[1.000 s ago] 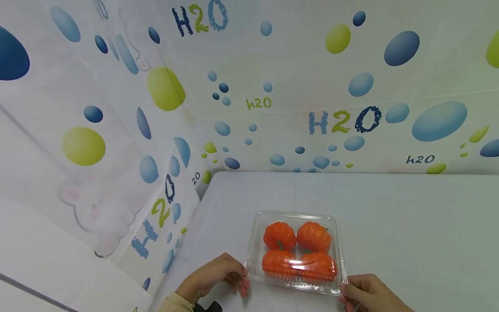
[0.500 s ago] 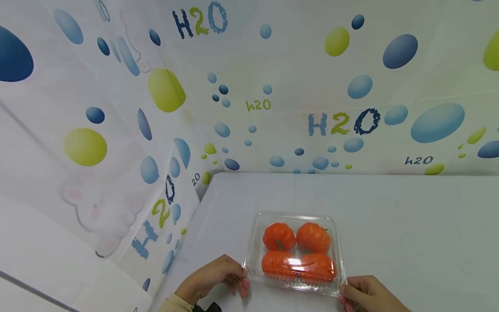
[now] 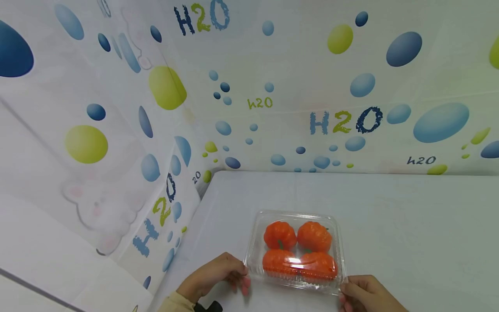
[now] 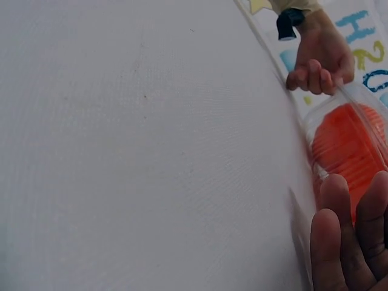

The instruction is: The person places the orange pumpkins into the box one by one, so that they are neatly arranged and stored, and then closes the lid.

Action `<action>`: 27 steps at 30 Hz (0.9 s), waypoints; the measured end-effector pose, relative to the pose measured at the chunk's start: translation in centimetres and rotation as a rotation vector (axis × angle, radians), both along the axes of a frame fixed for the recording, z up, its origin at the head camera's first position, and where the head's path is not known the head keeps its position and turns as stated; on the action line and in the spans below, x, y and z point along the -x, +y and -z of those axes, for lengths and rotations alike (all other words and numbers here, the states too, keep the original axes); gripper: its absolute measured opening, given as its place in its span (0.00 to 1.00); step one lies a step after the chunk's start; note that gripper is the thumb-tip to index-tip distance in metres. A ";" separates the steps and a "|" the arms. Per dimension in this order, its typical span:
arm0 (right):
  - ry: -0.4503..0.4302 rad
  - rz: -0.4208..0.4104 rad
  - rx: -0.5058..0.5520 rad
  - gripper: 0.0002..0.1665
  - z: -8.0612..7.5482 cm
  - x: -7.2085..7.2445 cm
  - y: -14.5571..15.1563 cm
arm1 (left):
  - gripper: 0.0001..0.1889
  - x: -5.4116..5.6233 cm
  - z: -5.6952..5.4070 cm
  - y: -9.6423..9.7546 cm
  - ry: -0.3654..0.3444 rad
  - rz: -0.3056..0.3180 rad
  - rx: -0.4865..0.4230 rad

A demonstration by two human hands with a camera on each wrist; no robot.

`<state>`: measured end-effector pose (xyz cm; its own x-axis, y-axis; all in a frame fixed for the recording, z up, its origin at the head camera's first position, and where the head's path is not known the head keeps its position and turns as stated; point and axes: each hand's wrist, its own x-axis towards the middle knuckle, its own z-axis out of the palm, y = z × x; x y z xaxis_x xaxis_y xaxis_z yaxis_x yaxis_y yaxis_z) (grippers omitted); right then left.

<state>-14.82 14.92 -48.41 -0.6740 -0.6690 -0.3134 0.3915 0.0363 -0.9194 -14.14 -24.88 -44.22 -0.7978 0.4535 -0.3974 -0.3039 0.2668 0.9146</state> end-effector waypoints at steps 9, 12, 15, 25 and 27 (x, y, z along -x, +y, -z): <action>0.019 -0.008 -0.017 0.23 0.1 -0.1 -0.2 | 0.16 0.1 -0.4 0.5 -0.034 0.008 0.031; 0.040 -0.007 -0.051 0.24 0.0 0.0 0.0 | 0.19 0.2 -0.5 0.1 -0.028 0.033 0.046; 0.047 -0.004 -0.053 0.24 0.0 0.2 0.3 | 0.20 0.2 -0.6 -0.3 -0.016 0.049 0.060; -0.024 0.055 -0.092 0.25 -0.8 0.7 1.5 | 0.18 1.3 -1.6 -2.2 0.028 -0.016 0.140; 0.028 0.064 -0.152 0.27 -1.4 1.3 1.8 | 0.22 1.9 -2.2 -2.3 0.063 -0.063 0.189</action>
<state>-16.07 16.76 -46.96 -0.7231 -0.5712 -0.3883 0.3721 0.1514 -0.9158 -16.04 -27.23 -42.06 -0.8479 0.3241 -0.4195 -0.2695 0.4180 0.8676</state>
